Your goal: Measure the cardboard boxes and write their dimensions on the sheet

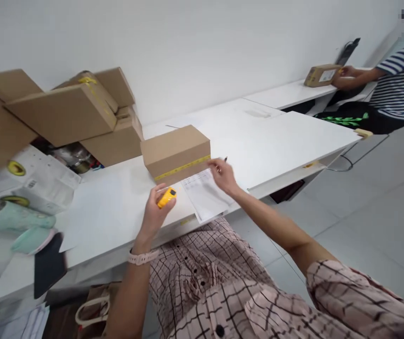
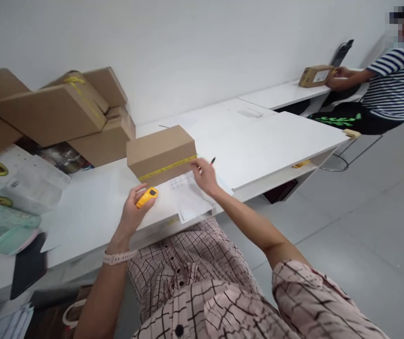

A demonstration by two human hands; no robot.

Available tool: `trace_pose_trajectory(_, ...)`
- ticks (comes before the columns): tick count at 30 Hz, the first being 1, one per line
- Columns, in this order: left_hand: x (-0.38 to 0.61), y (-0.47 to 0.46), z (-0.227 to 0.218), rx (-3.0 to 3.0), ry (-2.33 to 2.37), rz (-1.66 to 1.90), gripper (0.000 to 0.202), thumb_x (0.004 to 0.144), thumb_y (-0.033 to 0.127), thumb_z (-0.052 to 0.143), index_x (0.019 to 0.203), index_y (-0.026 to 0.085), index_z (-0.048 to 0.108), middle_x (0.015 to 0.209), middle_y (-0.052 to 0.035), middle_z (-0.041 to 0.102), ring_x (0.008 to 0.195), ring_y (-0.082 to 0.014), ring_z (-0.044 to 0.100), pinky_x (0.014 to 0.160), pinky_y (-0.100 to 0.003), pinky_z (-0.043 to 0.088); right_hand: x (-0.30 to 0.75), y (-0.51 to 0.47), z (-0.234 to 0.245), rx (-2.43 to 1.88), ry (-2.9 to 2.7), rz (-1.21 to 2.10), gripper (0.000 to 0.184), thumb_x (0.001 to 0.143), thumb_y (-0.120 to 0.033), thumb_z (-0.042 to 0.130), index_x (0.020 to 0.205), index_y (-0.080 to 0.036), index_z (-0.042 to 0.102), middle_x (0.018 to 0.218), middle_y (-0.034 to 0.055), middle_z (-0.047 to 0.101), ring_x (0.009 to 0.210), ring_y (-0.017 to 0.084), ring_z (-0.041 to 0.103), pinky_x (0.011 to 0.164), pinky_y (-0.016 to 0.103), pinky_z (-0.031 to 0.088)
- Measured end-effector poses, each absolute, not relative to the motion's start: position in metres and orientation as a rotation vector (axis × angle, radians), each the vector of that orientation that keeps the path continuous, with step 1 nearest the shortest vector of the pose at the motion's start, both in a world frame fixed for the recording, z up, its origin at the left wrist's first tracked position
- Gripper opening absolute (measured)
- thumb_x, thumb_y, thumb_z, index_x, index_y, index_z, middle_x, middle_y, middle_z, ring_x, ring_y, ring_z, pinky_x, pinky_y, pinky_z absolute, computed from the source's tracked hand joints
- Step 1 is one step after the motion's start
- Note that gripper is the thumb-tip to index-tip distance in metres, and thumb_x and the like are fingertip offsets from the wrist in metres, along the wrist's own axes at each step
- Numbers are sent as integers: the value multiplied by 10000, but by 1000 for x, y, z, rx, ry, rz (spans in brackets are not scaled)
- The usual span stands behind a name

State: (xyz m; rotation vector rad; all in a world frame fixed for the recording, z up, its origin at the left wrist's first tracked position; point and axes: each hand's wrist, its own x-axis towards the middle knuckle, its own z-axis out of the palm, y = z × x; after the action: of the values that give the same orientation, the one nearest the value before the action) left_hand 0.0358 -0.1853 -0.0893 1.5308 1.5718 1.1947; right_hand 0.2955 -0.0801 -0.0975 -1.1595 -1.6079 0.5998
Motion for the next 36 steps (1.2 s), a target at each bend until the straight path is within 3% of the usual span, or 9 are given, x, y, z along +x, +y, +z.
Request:
trace_pose_trajectory(2, 52, -188, -73, 1532, 1266, 1184, 713, 795, 458, 797, 1395, 245, 476, 1361, -137, 627, 1093, -248, 686, 952, -397, 540, 272, -101, -80, -964, -1710, 1135, 346, 1014, -445, 472, 1023, -185, 701, 1005, 99, 726, 912, 206, 655, 847, 360, 528)
trace_pose_trajectory(5, 65, -185, -49, 1577, 1155, 1154, 777, 771, 435, 832, 1419, 264, 440, 1453, -147, 533, 1092, -243, 659, 916, -389, 550, 257, -113, -56, -795, -1763, 1522, 454, 943, -612, 576, 882, -178, 695, 806, 54, 681, 750, 156, 605, 721, 314, 508)
trace_pose_trajectory(10, 55, -166, -16, 1632, 1176, 1062, 791, 776, 431, 820, 1444, 275, 424, 1478, -150, 513, 1074, -247, 661, 865, -383, 568, 259, -94, -29, -790, -1659, 1664, 409, 788, -561, 801, 742, -193, 628, 686, -1, 590, 650, 120, 517, 615, 281, 432)
trace_pose_trajectory(14, 25, -136, 18, 1573, 1227, 1128, 794, 708, 404, 854, 1400, 244, 499, 1406, -143, 604, 1084, -285, 693, 886, -410, 581, 270, -50, 0, -798, -1508, 1583, 369, 843, -424, 797, 656, -199, 571, 611, -27, 487, 582, 101, 407, 564, 270, 367)
trace_pose_trajectory(19, -51, -94, 58, 1364, 1416, 1281, 615, 676, 380, 829, 1232, 184, 655, 1034, -50, 762, 867, -216, 709, 778, -317, 576, 301, 38, 30, -886, -1168, 1478, 332, 944, -260, 710, 665, -170, 554, 601, -31, 459, 537, 69, 351, 502, 220, 310)
trace_pose_trajectory(24, -133, -73, 59, 1156, 1592, 1140, 512, 682, 379, 820, 1142, 184, 706, 1032, -31, 785, 876, -220, 693, 657, -251, 551, 301, 95, 12, -1160, -1157, 1409, 321, 958, -204, 671, 662, -173, 550, 576, -34, 435, 497, 67, 331, 469, 215, 299)
trace_pose_trajectory(28, -166, -68, 45, 1105, 1616, 1035, 517, 678, 435, 842, 1134, 226, 716, 1043, -3, 799, 869, -227, 706, 713, -267, 567, 283, 113, -11, -1279, -1212, 1305, 294, 927, -202, 676, 660, -172, 556, 575, -29, 444, 520, 82, 357, 498, 235, 319)
trace_pose_trajectory(31, -173, -61, 38, 1109, 1627, 1010, 480, 723, 464, 797, 1145, 250, 717, 1047, 11, 801, 919, -234, 700, 739, -275, 566, 273, 117, -17, -1353, -1250, 1219, 233, 873, -255, 713, 705, -178, 570, 651, -3, 518, 593, 110, 443, 568, 259, 381)
trace_pose_trajectory(36, -167, -46, 35, 1221, 1625, 986, 470, 754, 503, 762, 1130, 225, 711, 1019, -8, 794, 936, -245, 674, 686, -270, 545, 273, 99, -20, -1463, -1383, 1160, 251, 804, -359, 761, 949, -200, 633, 1015, 98, 685, 860, 212, 607, 736, 337, 491)
